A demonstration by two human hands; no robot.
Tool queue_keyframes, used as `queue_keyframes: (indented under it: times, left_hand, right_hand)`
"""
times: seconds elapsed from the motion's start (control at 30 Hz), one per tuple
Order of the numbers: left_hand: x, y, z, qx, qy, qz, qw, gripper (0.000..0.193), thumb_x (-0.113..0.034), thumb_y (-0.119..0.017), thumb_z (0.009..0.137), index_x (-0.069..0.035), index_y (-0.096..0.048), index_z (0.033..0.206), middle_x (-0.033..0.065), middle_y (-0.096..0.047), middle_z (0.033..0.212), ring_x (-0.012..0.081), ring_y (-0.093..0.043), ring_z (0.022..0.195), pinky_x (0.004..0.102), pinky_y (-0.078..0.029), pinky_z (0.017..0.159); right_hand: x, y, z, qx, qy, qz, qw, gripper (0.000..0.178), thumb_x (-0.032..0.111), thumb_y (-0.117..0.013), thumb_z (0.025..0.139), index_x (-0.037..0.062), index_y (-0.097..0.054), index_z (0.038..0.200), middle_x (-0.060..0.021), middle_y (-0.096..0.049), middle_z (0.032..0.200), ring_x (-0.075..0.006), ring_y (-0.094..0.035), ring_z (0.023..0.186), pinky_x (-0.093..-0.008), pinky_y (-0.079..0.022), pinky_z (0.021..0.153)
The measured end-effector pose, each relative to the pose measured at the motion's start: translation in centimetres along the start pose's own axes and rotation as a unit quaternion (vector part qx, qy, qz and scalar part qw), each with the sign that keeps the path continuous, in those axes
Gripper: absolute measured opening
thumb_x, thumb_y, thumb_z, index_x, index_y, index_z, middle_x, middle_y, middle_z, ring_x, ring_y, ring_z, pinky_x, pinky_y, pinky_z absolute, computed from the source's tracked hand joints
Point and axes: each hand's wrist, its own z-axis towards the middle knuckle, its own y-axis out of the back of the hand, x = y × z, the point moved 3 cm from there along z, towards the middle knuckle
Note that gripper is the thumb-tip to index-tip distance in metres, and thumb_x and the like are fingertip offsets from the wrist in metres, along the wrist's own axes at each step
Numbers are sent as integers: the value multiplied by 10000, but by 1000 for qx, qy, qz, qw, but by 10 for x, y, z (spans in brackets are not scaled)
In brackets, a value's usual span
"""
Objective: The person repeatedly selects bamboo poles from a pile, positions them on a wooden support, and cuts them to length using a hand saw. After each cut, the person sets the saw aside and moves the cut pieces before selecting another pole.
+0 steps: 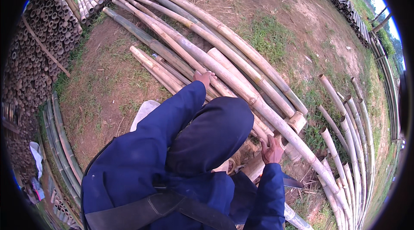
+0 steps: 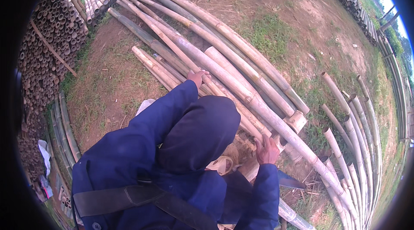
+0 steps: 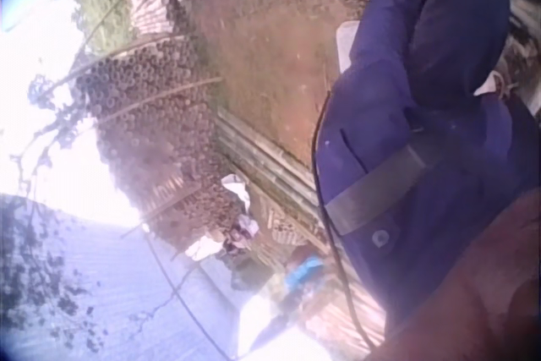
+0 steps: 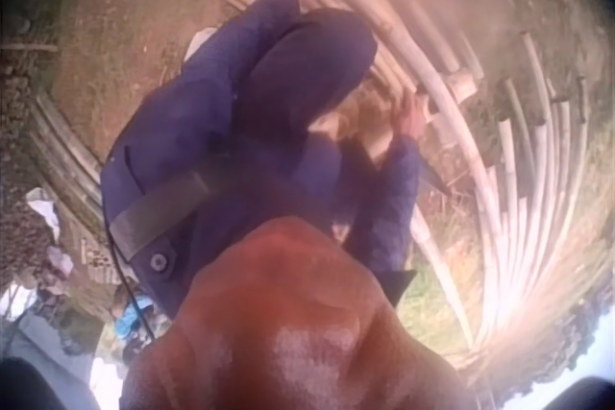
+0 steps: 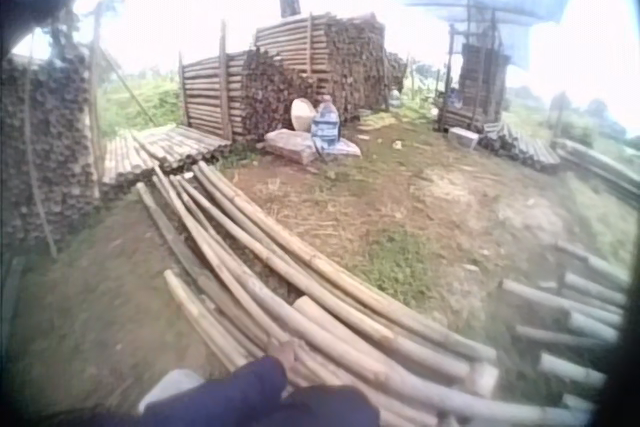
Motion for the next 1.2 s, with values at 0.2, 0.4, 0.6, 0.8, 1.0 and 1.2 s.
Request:
queue_keyframes:
  times: [0.2, 0.4, 0.6, 0.8, 1.0, 1.2]
  left_hand:
    - [-21, -16, -19, 4, 19, -47, 999, 372, -81, -595, 989, 46, -404, 1282, 194, -698, 1076, 273, -739, 936, 377, -595, 748]
    - [-21, -46, -51, 129, 35, -48, 990, 248, -88, -559, 1023, 50, -496, 1219, 182, -693, 1122, 304, -716, 1038, 394, -597, 896]
    - [-41, -56, -61, 132, 45, -124, 982, 274, -102, -515, 1044, 48, -536, 1272, 170, -688, 1228, 274, -670, 1160, 458, -522, 1034]
    - [-44, -71, -47, 196, 10, -206, 959, 444, -153, -533, 1064, 33, -386, 1440, 206, -626, 1349, 324, -611, 1253, 510, -505, 1079]
    - [-27, -55, -37, 173, 173, 110, 963, 505, -378, -637, 1015, 52, -542, 1262, 205, -731, 1092, 275, -730, 908, 418, -619, 739]
    - [-46, -95, -60, 234, -276, 551, 752, 382, -407, -748, 880, -67, -668, 1034, 99, -711, 879, 232, -672, 758, 382, -543, 736]
  right_hand:
    - [-16, 7, 12, -20, 13, 19, 1000, 356, 378, -784, 870, 123, -693, 1101, -96, -632, 866, -334, -661, 811, -452, -505, 694]
    - [-47, 33, 5, -49, 19, -20, 998, 383, 391, -795, 854, 114, -695, 1098, -107, -635, 880, -341, -662, 845, -451, -506, 739]
    - [-56, 53, 22, -77, 50, -39, 995, 392, 389, -795, 854, 107, -689, 1105, -92, -571, 807, -325, -596, 751, -448, -465, 694]
    - [-51, 76, 51, -137, 87, -42, 986, 395, 386, -802, 836, 118, -697, 1107, -90, -607, 853, -326, -628, 807, -444, -486, 728]
    - [-79, 37, 44, 5, -40, 19, 999, 431, 386, -799, 843, 84, -734, 1143, -112, -658, 964, -340, -642, 919, -440, -495, 839]
    - [-103, 5, 49, 1, -74, 4, 997, 450, 424, -809, 806, 155, -779, 1165, -14, -644, 1181, -272, -556, 1155, -455, -373, 1004]
